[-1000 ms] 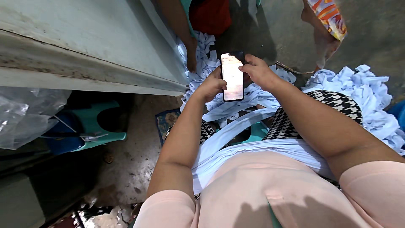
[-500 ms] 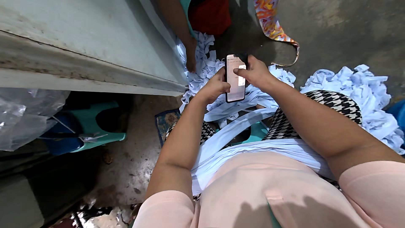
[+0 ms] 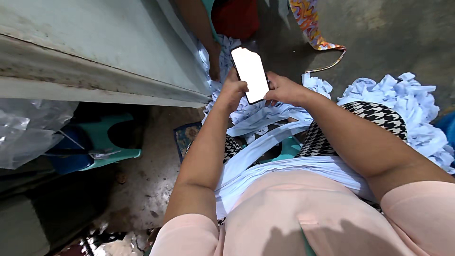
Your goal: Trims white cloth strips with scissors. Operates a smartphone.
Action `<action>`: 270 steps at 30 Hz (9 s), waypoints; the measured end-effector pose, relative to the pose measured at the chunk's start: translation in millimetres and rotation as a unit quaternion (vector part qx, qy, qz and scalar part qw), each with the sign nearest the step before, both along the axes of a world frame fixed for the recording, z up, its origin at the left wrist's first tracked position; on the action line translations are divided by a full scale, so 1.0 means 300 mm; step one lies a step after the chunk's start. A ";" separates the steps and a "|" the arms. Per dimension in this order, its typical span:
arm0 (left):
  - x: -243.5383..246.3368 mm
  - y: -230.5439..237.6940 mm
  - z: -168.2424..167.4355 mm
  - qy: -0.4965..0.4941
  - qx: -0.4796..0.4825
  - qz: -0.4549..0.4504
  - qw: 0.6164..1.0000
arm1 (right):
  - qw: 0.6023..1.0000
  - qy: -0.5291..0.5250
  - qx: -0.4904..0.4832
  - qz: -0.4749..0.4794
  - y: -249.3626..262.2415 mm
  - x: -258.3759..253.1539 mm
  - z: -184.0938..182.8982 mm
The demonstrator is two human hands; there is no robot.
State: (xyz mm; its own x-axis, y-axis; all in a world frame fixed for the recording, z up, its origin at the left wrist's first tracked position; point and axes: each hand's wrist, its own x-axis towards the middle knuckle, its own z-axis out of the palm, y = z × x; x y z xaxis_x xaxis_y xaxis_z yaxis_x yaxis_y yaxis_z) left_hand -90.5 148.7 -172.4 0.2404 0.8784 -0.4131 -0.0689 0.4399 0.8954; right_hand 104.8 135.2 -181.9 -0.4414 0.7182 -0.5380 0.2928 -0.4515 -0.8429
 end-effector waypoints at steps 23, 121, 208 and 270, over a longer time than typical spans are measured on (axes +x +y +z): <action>-0.005 0.003 0.004 -0.048 -0.029 0.004 0.998 | 1.000 0.015 0.021 -0.001 -0.007 -0.001 -0.016; -0.020 -0.006 0.005 -0.051 -0.014 -0.106 0.993 | 0.993 0.023 -0.088 -0.073 -0.001 0.003 0.022; -0.012 0.001 0.017 -0.078 -0.009 -0.123 0.989 | 0.984 0.079 -0.105 -0.122 -0.011 -0.009 0.017; -0.014 -0.004 0.011 -0.089 0.008 -0.155 0.984 | 0.982 0.063 -0.110 -0.140 -0.013 -0.006 0.002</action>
State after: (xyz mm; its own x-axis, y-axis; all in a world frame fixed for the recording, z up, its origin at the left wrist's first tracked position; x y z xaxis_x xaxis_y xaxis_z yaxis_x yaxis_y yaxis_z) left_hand -94.8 147.4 -169.0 0.5651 0.7571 -0.3278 -0.0890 0.4509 0.8881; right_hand 103.2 131.3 -181.4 -0.3166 0.6936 -0.6471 0.0314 -0.6741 -0.7379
